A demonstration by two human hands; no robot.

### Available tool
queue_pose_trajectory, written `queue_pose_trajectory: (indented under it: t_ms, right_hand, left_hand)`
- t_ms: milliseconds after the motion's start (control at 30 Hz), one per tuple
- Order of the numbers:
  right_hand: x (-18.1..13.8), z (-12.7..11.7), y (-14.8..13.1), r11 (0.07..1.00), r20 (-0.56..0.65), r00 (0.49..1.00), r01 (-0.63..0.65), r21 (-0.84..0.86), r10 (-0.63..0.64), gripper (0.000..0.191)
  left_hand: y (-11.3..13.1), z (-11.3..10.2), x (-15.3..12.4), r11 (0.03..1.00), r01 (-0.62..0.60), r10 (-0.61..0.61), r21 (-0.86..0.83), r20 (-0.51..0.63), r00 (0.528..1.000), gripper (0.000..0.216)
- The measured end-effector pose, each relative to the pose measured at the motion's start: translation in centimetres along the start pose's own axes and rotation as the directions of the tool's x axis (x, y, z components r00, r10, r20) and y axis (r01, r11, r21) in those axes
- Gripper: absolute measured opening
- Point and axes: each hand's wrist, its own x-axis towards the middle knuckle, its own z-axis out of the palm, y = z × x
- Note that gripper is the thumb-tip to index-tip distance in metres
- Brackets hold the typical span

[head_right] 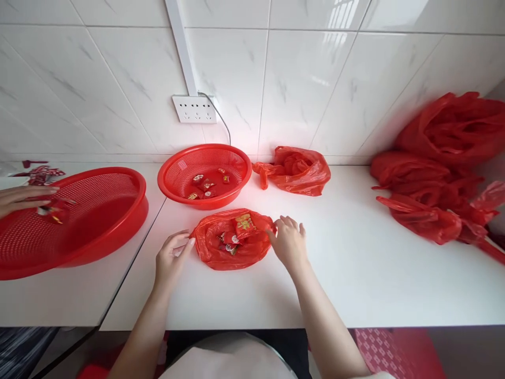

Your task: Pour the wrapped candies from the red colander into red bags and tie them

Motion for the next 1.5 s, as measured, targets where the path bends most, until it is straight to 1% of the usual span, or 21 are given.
queue_pose_trajectory:
  t_ms: [33,100,200,300,400,500,567,667,733,800,867,933,967,1033,1100,1167,1233,1333,1400,1433,1500]
  right_hand:
    - [0.3,-0.7,0.4,0.999,0.041,0.999,0.009,0.032,-0.01,0.023]
    - [1.0,-2.4,0.7,0.985,0.079,0.996,0.028,0.172,-0.042,0.024]
    - [2.2,-4.9,0.0,0.9,0.052,0.996,0.04,0.434,-0.069,0.027]
    - [3.4,-7.2,-1.3,0.755,-0.043,0.994,0.102,0.648,-0.098,0.027]
    - [4.5,-9.0,-3.2,0.582,-0.214,0.973,0.223,0.782,-0.085,0.025]
    - [5.5,-10.2,-5.2,0.476,-0.429,0.903,0.379,0.793,-0.004,0.021]
    - [6.1,-10.7,-6.5,0.473,-0.515,0.857,0.453,0.756,0.002,0.021]
    - [6.8,-11.4,-8.3,0.518,-0.557,0.828,0.507,0.689,-0.069,0.024]
    - [6.8,-11.9,-9.7,0.521,-0.545,0.825,0.533,0.667,-0.147,0.026]
    - [6.4,-12.2,-11.3,0.483,-0.476,0.819,0.574,0.661,-0.322,0.024]
    - [5.8,-12.2,-12.8,0.425,-0.358,0.745,0.633,0.647,-0.563,0.021]
    - [5.4,-11.7,-13.6,0.386,-0.255,0.654,0.668,0.636,-0.712,0.02]
    - [5.2,-11.3,-13.7,0.387,-0.23,0.649,0.66,0.644,-0.725,0.021]
    - [5.2,-10.1,-13.1,0.407,-0.199,0.709,0.586,0.701,-0.677,0.023]
    - [5.4,-8.6,-12.0,0.416,-0.163,0.78,0.483,0.771,-0.604,0.025]
    - [5.7,-7.0,-11.0,0.416,-0.145,0.826,0.416,0.809,-0.544,0.025]
    - [5.9,-5.6,-10.2,0.424,-0.145,0.869,0.369,0.827,-0.473,0.021]
    - [5.7,-4.0,-9.7,0.417,-0.195,0.916,0.339,0.843,-0.352,0.016]
    - [5.0,-3.4,-9.5,0.435,-0.286,0.918,0.384,0.815,-0.275,0.013]
    - [4.4,-3.2,-9.3,0.459,-0.336,0.903,0.427,0.779,-0.269,0.011]
    - [3.0,-3.0,-8.9,0.494,-0.382,0.832,0.549,0.674,-0.403,0.011]
  left_hand:
    - [0.2,0.2,0.3,0.999,0.019,-0.018,-0.041,0.018,1.0,0.027]
    - [1.2,0.4,1.0,0.987,0.056,-0.045,-0.148,0.079,0.996,0.026]
    - [3.5,-0.2,2.3,0.937,0.085,-0.035,-0.34,0.151,0.988,0.024]
    - [6.4,-1.2,4.3,0.851,0.018,0.052,-0.526,0.119,0.991,0.024]
    - [9.5,-2.5,6.2,0.724,-0.097,0.188,-0.683,0.06,0.98,0.017]
    - [12.8,-3.9,7.5,0.67,-0.193,0.301,-0.717,0.025,0.953,0.031]
    - [14.8,-4.6,8.0,0.666,-0.225,0.359,-0.711,0.04,0.932,0.048]
    - [17.0,-4.8,8.5,0.65,-0.239,0.409,-0.721,0.067,0.91,0.065]
    - [17.7,-4.0,8.6,0.692,-0.164,0.407,-0.703,0.192,0.893,0.067]
    - [18.0,-2.5,8.6,0.799,-0.027,0.363,-0.601,0.445,0.819,0.063]
    - [17.8,-0.9,8.5,0.893,0.071,0.272,-0.444,0.658,0.702,0.043]
    - [17.3,0.5,8.3,0.919,0.127,0.197,-0.373,0.713,0.673,0.018]
    - [17.0,0.9,8.3,0.913,0.166,0.167,-0.373,0.712,0.683,0.021]
    - [16.3,1.2,8.4,0.896,0.229,0.111,-0.379,0.694,0.711,0.032]
    - [15.7,1.1,8.4,0.903,0.235,0.064,-0.359,0.654,0.754,0.039]
    - [15.2,0.9,8.4,0.923,0.229,0.017,-0.309,0.627,0.778,0.043]
    - [14.7,0.8,8.3,0.921,0.259,-0.018,-0.289,0.636,0.772,0.043]
    - [13.7,0.8,8.5,0.888,0.334,-0.02,-0.315,0.7,0.714,0.042]
    - [12.8,0.7,8.9,0.844,0.392,-0.004,-0.366,0.726,0.688,0.042]
    - [12.3,0.7,9.2,0.811,0.428,0.002,-0.397,0.734,0.679,0.04]
    - [11.5,0.7,9.6,0.727,0.516,-0.004,-0.453,0.749,0.663,0.034]
